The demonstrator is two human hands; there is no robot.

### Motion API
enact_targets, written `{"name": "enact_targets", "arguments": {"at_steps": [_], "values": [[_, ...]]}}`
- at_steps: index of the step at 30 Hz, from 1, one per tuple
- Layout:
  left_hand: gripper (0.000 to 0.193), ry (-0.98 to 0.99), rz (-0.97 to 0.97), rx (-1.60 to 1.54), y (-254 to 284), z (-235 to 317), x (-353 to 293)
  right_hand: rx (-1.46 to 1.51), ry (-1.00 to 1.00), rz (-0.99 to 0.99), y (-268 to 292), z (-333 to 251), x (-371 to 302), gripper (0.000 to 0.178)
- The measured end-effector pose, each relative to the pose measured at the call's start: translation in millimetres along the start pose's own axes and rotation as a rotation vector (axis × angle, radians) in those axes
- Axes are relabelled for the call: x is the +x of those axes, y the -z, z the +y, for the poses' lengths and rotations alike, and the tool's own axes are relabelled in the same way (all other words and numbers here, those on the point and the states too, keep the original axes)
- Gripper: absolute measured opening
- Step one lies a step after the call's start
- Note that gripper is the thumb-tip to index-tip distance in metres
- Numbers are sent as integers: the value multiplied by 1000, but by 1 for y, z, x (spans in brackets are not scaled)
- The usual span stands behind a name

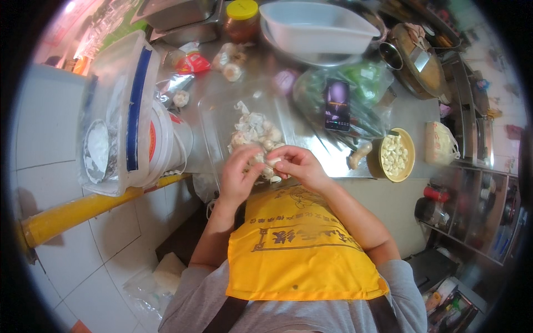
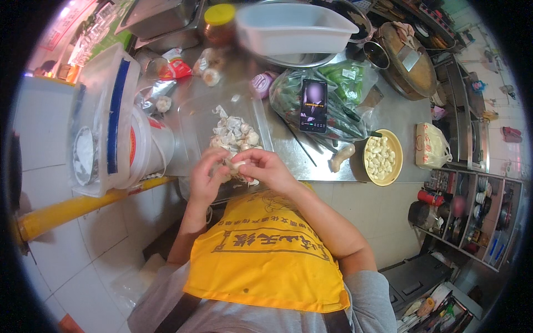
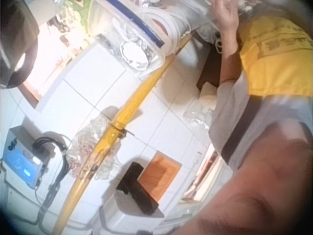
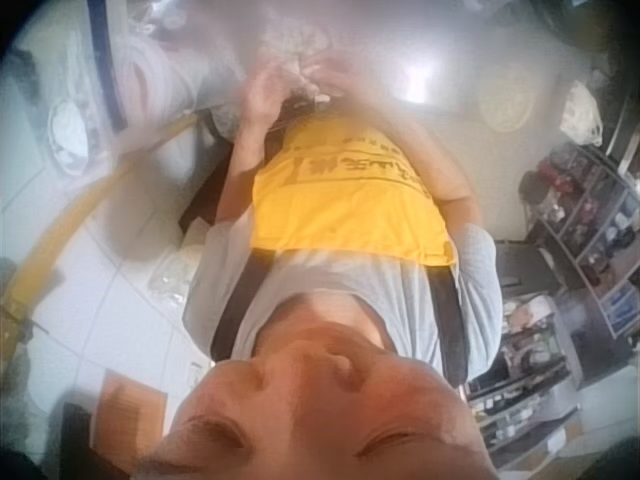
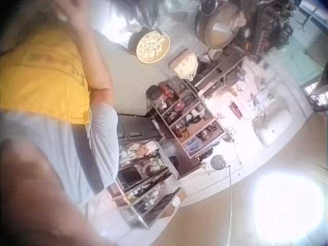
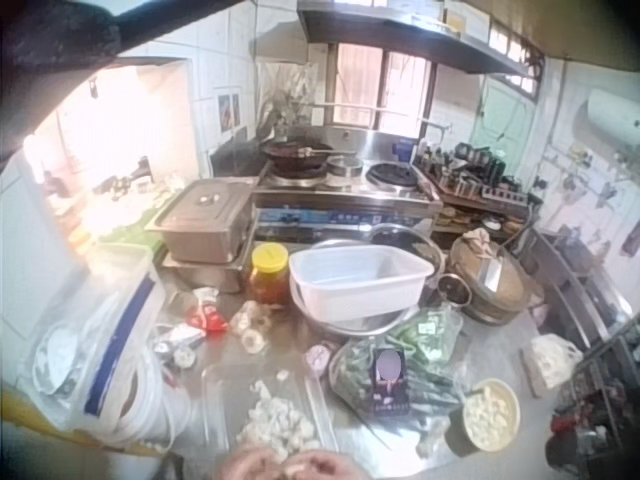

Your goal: The person stirs a pot of stew on a gas stove using a ladle, then moves to a counter to peel garlic cloves by hand and place them into a small bowl.

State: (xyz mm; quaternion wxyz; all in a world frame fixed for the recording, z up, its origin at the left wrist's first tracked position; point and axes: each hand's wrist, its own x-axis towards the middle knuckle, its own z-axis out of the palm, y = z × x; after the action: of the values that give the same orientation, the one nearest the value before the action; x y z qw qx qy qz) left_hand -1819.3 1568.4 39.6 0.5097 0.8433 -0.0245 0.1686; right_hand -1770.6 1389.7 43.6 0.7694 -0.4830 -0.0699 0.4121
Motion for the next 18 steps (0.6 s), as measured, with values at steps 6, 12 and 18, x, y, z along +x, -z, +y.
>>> {"name": "enact_targets", "arguments": {"at_steps": [6,12,18], "values": [[10,204,-203,-305,-4,1,-13,49,33,74,-2,4,0,18],[7,116,-191,-239,-4,0,-11,10,12,100,-3,6,-3,21],[7,58,-285,-144,4,-1,-9,-70,10,90,-1,8,-4,20]]}}
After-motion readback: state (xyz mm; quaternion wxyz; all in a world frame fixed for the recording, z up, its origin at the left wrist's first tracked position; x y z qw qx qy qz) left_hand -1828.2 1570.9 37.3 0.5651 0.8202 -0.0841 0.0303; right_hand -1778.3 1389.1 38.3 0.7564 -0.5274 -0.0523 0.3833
